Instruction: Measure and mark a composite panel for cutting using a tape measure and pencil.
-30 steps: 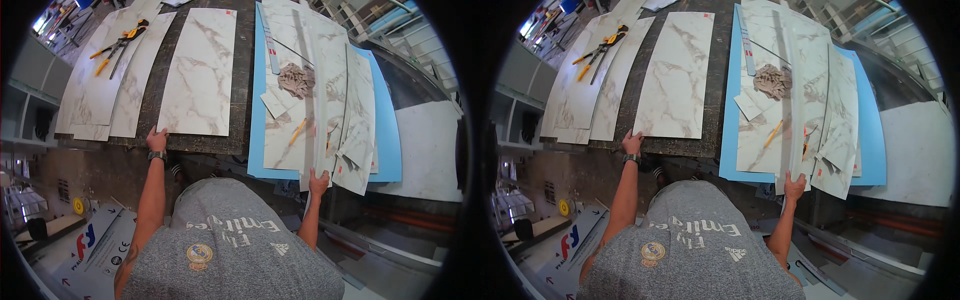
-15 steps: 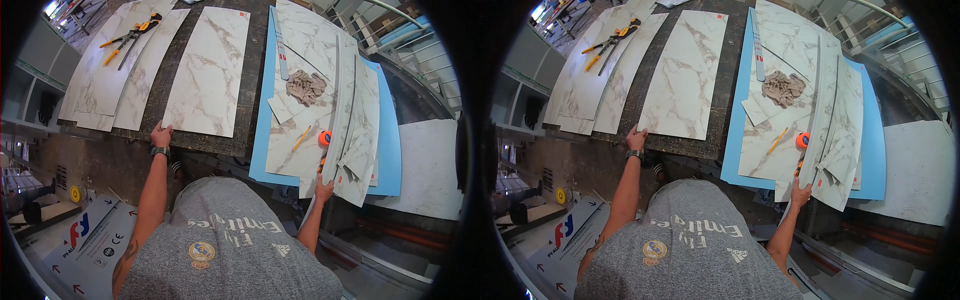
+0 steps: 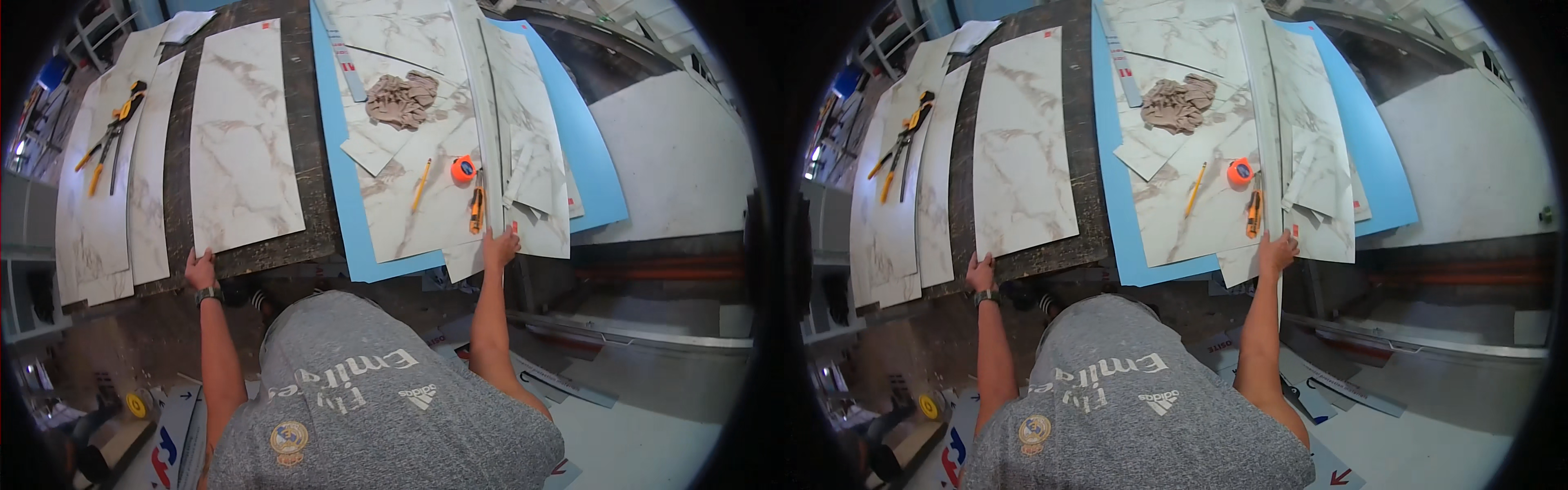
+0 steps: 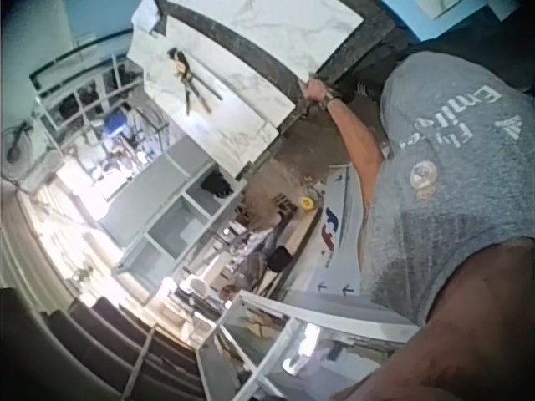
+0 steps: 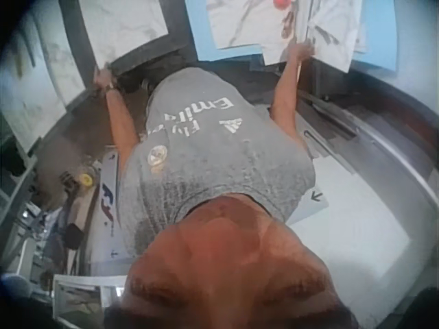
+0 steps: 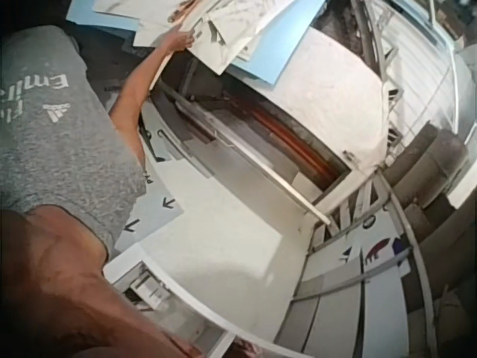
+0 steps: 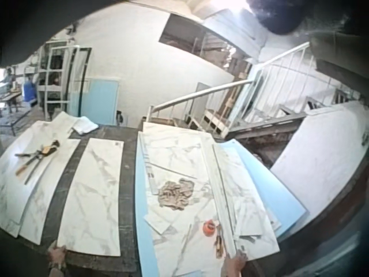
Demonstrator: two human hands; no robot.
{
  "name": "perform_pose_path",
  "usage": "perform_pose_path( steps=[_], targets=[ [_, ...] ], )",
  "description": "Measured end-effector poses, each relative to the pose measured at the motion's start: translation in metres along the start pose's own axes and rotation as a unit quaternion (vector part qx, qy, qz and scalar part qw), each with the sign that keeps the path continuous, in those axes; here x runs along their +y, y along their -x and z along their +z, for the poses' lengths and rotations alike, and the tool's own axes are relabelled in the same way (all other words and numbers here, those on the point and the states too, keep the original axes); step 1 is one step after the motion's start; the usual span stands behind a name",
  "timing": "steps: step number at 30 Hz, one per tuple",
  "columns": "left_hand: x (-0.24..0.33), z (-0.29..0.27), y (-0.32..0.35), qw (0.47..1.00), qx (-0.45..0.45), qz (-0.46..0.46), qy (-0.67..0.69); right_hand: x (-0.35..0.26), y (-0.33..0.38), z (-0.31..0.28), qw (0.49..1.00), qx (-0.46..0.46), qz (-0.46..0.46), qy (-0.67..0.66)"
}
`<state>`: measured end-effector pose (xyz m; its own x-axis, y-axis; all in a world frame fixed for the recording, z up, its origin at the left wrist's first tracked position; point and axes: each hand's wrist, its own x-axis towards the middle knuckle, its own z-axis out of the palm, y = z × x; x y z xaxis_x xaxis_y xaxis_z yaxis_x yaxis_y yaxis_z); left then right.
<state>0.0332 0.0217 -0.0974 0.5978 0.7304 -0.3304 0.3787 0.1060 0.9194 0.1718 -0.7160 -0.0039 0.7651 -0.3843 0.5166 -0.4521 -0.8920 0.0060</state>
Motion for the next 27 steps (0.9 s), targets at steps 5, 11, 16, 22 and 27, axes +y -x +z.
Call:
perform_pose_path(
  steps=[5,11,16,22,27],
  targets=[
    [0.010,-0.010,0.007,0.996,0.033,-0.010,-0.085,-0.084,-0.049,-0.002,0.950,-0.177,-0.032,-0.253],
    [0.017,-0.003,0.009,0.972,0.159,0.002,-0.171,-0.139,-0.112,0.042,0.931,-0.284,-0.145,-0.178],
    [0.000,-0.012,0.004,0.981,0.165,-0.007,-0.100,-0.166,-0.115,0.043,0.938,-0.224,-0.124,-0.233],
    [0.025,-0.014,0.061,0.955,0.202,0.092,-0.196,-0.176,-0.115,0.001,0.917,-0.189,-0.075,-0.343],
    [0.075,-0.007,0.139,0.998,-0.045,0.034,0.026,-0.228,-0.039,-0.167,0.773,-0.284,-0.034,-0.567]
  ],
)
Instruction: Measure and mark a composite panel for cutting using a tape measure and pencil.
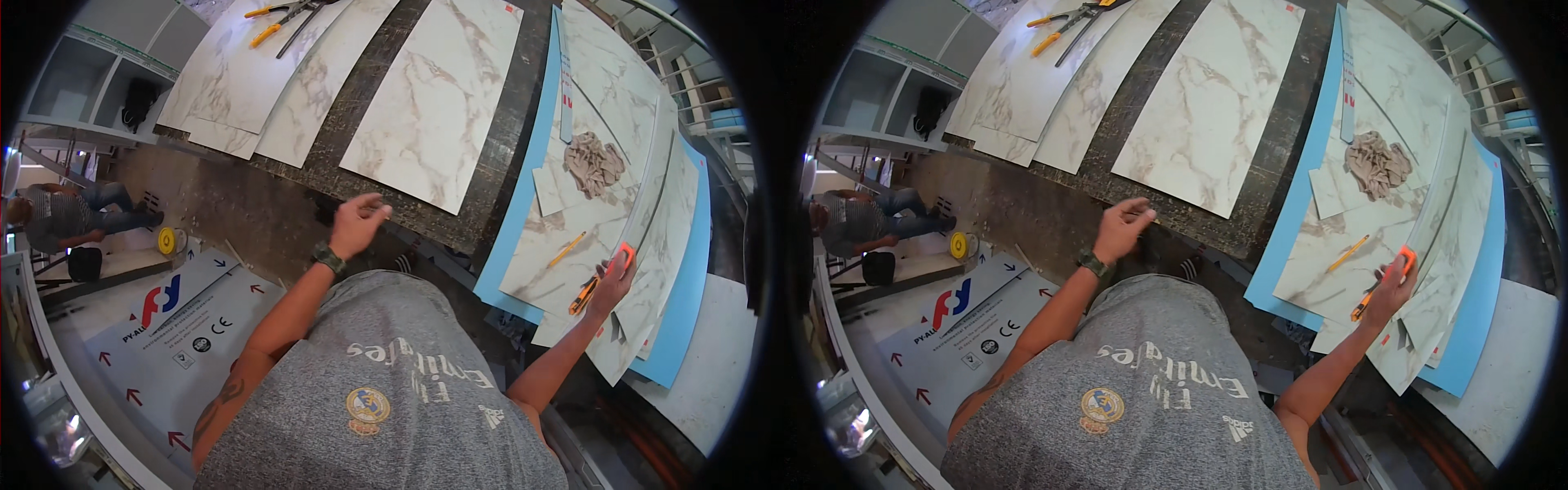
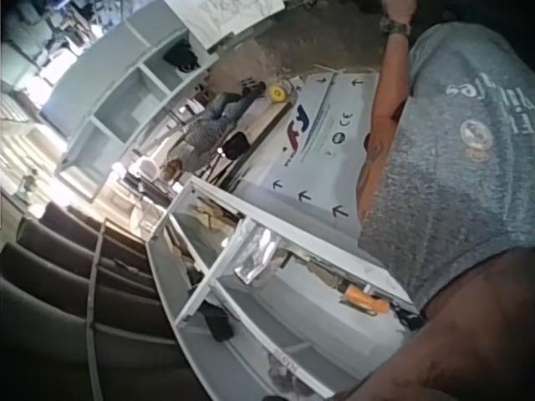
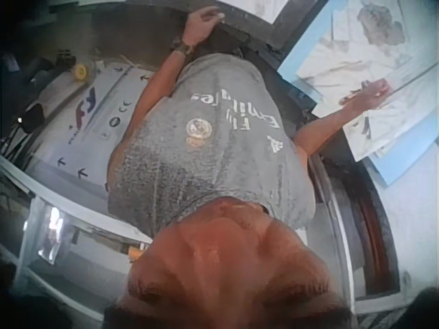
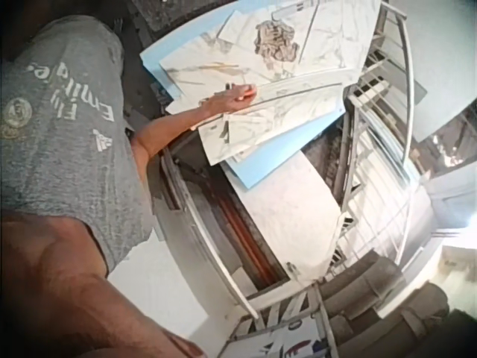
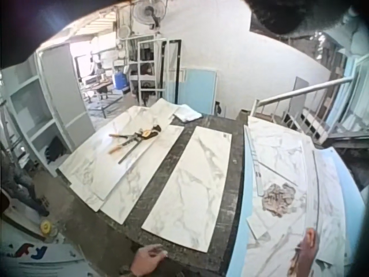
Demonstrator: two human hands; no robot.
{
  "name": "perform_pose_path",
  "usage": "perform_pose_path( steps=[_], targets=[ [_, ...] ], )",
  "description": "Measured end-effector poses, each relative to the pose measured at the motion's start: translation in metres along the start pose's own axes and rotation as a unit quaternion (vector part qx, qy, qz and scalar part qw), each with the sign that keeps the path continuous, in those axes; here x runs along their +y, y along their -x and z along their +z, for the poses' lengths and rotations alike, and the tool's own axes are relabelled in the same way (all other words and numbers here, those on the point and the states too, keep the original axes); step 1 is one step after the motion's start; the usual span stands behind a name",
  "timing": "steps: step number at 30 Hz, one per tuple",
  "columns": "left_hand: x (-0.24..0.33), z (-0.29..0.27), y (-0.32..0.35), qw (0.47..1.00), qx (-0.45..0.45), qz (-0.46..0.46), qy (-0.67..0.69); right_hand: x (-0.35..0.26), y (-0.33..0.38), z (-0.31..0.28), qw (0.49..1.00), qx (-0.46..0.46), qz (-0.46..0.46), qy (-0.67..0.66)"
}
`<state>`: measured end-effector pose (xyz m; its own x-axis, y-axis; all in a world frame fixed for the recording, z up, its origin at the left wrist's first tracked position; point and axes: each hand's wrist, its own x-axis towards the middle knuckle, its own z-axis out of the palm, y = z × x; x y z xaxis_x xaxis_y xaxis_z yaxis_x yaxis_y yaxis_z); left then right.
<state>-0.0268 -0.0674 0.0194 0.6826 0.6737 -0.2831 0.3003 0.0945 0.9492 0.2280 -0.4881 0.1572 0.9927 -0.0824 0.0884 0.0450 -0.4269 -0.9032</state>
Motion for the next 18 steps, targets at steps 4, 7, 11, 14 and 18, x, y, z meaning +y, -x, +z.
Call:
perform_pose_path(
  steps=[4,7,11,14,18],
  targets=[
    [0.051,0.014,0.013,0.975,-0.192,-0.044,0.099,-0.045,0.072,0.063,0.961,-0.266,0.064,-0.039],
    [0.064,0.012,0.009,0.931,-0.293,-0.084,0.201,-0.063,0.141,0.159,0.916,-0.400,-0.024,0.014],
    [0.036,-0.019,-0.015,0.927,-0.338,-0.078,0.139,-0.058,0.191,0.241,0.923,-0.373,-0.081,0.046],
    [0.020,-0.050,-0.033,0.908,-0.344,-0.154,0.182,-0.064,0.203,0.277,0.918,-0.383,-0.062,0.081],
    [0.001,-0.082,-0.057,0.882,-0.381,-0.201,0.194,-0.073,0.217,0.303,0.902,-0.410,-0.047,0.128]
  ],
)
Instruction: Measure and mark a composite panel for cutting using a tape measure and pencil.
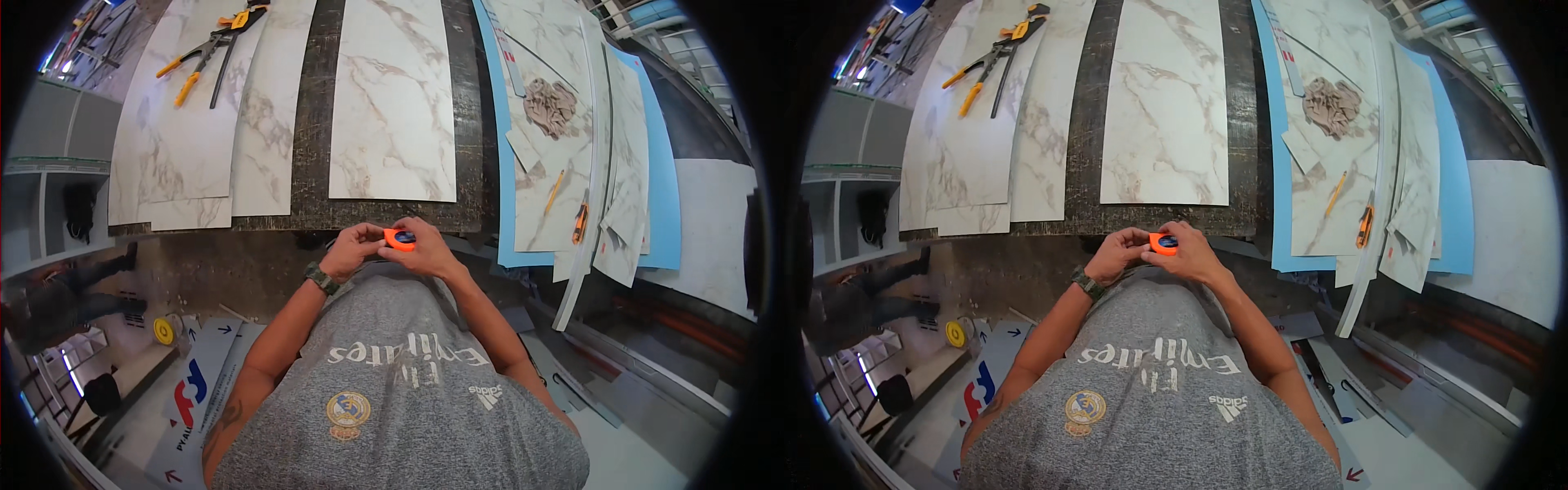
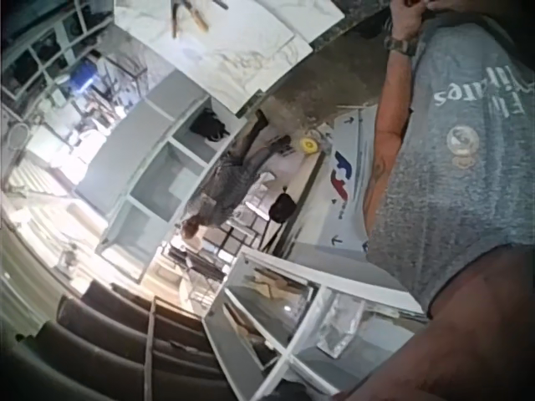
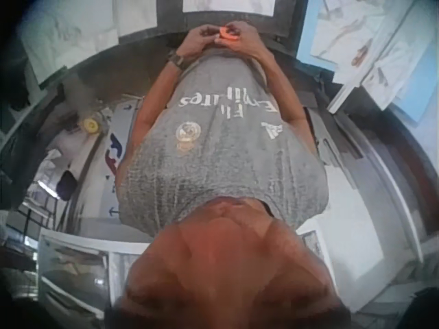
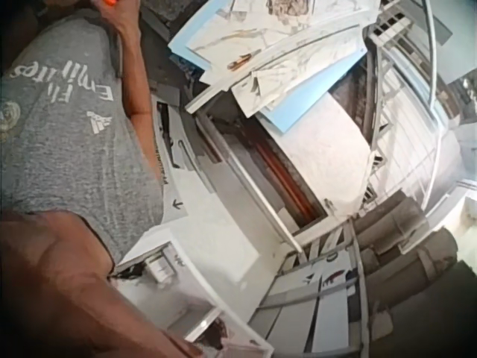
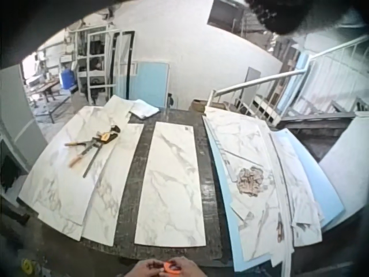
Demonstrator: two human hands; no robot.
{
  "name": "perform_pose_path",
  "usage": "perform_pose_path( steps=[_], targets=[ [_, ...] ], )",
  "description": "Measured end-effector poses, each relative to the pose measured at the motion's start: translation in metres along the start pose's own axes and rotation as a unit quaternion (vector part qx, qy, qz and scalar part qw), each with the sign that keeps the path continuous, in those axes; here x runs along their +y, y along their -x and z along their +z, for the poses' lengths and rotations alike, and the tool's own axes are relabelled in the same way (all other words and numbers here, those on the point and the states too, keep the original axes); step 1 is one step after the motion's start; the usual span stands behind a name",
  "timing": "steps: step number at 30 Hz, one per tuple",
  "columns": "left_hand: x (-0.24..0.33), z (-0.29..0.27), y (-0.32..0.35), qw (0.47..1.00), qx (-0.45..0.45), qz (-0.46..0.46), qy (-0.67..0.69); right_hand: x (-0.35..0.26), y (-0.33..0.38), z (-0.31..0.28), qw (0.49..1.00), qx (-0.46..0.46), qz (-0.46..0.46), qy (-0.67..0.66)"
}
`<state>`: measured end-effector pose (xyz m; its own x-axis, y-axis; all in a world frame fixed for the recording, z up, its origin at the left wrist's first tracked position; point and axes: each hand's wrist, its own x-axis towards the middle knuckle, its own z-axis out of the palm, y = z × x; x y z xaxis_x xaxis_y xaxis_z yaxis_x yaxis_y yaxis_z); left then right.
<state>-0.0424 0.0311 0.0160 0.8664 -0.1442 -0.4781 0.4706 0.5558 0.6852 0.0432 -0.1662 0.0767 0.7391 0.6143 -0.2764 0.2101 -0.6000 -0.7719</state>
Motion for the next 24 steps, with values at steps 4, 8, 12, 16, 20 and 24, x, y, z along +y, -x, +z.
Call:
perform_pose_path(
  steps=[4,8,12,16,20,24],
  targets=[
    [0.005,-0.044,-0.006,0.997,-0.032,-0.008,-0.064,-0.013,-0.023,0.017,1.000,-0.018,0.004,0.024],
    [0.033,-0.082,-0.019,0.988,0.062,0.082,-0.114,0.018,-0.051,0.000,0.991,0.046,0.080,0.094],
    [0.048,-0.139,-0.057,0.928,0.170,0.131,-0.306,0.067,-0.065,-0.053,0.949,0.127,0.206,0.203],
    [0.048,-0.141,-0.077,0.829,0.207,0.092,-0.511,0.108,-0.066,-0.061,0.920,0.173,0.263,0.234],
    [0.045,-0.135,-0.090,0.783,0.213,0.084,-0.578,0.115,-0.066,-0.069,0.902,0.184,0.306,0.242],
    [0.045,-0.132,-0.095,0.777,0.207,0.095,-0.587,0.114,-0.065,-0.063,0.892,0.216,0.315,0.242]
  ],
)
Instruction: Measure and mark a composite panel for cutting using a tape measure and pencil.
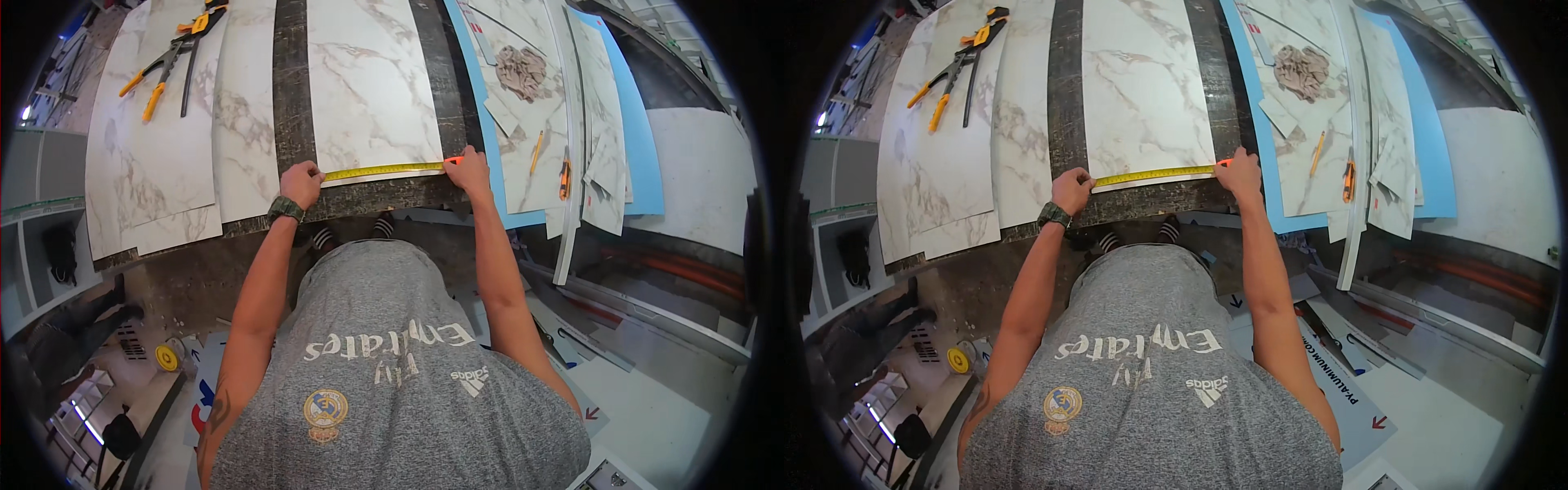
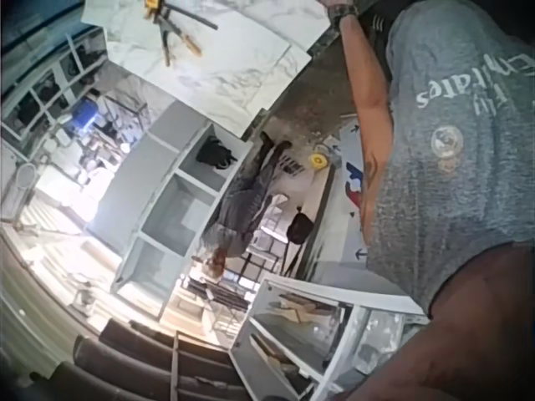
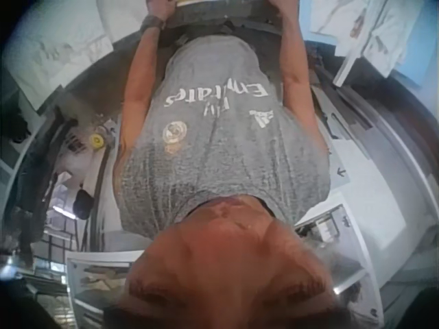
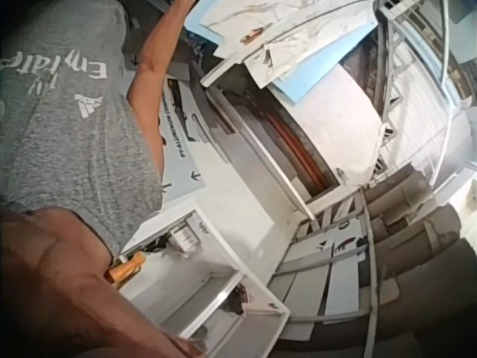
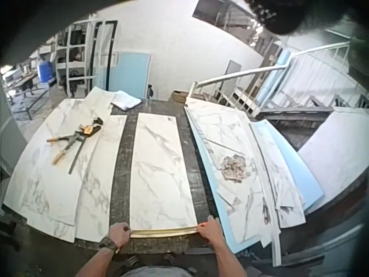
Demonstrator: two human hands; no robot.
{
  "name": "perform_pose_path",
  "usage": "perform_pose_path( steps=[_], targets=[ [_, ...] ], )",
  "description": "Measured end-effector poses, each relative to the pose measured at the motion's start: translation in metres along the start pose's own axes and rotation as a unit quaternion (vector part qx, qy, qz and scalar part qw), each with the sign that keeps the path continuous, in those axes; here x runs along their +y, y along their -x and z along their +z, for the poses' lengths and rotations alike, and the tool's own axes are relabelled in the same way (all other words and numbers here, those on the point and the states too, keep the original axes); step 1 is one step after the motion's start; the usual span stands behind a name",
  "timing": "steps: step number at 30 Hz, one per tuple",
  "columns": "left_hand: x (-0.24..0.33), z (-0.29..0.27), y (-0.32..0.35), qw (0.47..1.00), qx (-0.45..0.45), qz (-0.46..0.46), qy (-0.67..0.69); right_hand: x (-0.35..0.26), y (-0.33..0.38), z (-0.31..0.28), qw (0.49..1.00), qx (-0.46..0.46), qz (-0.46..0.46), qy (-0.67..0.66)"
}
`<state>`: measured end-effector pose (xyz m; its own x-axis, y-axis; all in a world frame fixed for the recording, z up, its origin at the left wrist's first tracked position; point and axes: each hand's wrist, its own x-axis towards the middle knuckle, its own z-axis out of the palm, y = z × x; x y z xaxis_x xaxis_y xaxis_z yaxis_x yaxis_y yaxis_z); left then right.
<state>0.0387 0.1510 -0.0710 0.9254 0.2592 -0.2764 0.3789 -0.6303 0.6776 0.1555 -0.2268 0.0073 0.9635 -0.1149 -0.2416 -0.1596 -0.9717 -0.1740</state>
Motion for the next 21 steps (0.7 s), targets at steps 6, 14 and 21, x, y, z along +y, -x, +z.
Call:
perform_pose_path(
  steps=[6,14,21],
  targets=[
    [0.002,0.008,0.003,0.999,0.042,0.017,0.025,0.004,-0.002,-0.002,0.999,0.015,0.028,-0.008],
    [-0.002,0.019,0.014,0.990,0.123,0.053,0.048,0.009,-0.001,-0.006,1.000,0.003,-0.004,-0.007],
    [-0.004,0.030,0.022,0.980,0.176,0.085,0.049,0.005,0.007,0.000,0.999,0.015,-0.040,-0.002]
  ],
)
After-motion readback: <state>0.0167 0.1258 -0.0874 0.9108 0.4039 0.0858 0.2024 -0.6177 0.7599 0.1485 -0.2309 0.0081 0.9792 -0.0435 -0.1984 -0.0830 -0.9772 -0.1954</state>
